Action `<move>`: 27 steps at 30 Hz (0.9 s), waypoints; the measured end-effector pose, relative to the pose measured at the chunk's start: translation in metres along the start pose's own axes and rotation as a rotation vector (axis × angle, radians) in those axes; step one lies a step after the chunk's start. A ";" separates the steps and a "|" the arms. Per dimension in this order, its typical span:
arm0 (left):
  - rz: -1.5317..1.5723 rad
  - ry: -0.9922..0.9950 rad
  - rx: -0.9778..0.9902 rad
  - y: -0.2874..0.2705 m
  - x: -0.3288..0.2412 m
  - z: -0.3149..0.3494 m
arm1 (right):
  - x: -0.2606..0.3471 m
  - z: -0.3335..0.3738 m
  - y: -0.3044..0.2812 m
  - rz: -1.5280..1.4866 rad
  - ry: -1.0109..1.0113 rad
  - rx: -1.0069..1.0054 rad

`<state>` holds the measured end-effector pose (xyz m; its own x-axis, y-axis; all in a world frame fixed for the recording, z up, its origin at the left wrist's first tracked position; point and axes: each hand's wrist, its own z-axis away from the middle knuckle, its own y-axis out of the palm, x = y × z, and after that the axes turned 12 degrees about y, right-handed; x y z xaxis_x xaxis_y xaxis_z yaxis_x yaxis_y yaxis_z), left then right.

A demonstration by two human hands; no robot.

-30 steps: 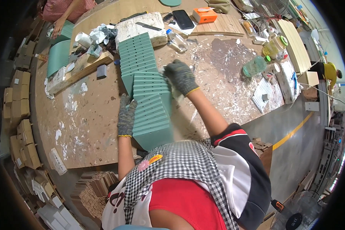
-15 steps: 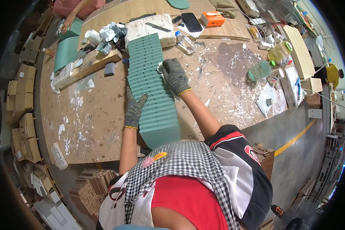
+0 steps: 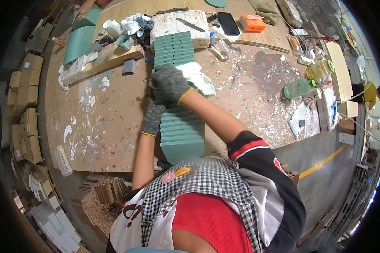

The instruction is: The person processes a stack of green foam panels by sanding the edges with a sanding block, scraping along the grooves with a tool, and wiping down the stack with a cloth.

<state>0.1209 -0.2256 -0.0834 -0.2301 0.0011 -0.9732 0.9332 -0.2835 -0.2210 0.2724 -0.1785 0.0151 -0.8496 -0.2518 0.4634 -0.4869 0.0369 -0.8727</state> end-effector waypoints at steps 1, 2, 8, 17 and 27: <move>-0.006 -0.001 -0.014 -0.003 0.014 0.003 | 0.019 -0.005 -0.003 0.008 -0.023 0.052; -0.092 0.071 -0.048 -0.010 0.041 0.010 | 0.033 -0.009 -0.002 -0.005 -0.051 0.055; 0.321 0.009 -0.102 0.003 -0.001 0.013 | -0.056 0.024 -0.001 -0.102 0.091 -0.074; 0.355 0.066 -0.147 -0.005 0.006 0.017 | -0.043 0.043 -0.083 -0.970 0.561 -0.183; -0.599 0.161 -0.003 -0.015 0.114 -0.003 | 0.010 0.016 0.040 0.341 -0.081 0.039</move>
<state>0.0817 -0.2179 -0.1908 -0.6700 0.3039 -0.6773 0.6556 -0.1858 -0.7319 0.2474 -0.1947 -0.0170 -0.9424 -0.3072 0.1324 -0.1688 0.0951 -0.9810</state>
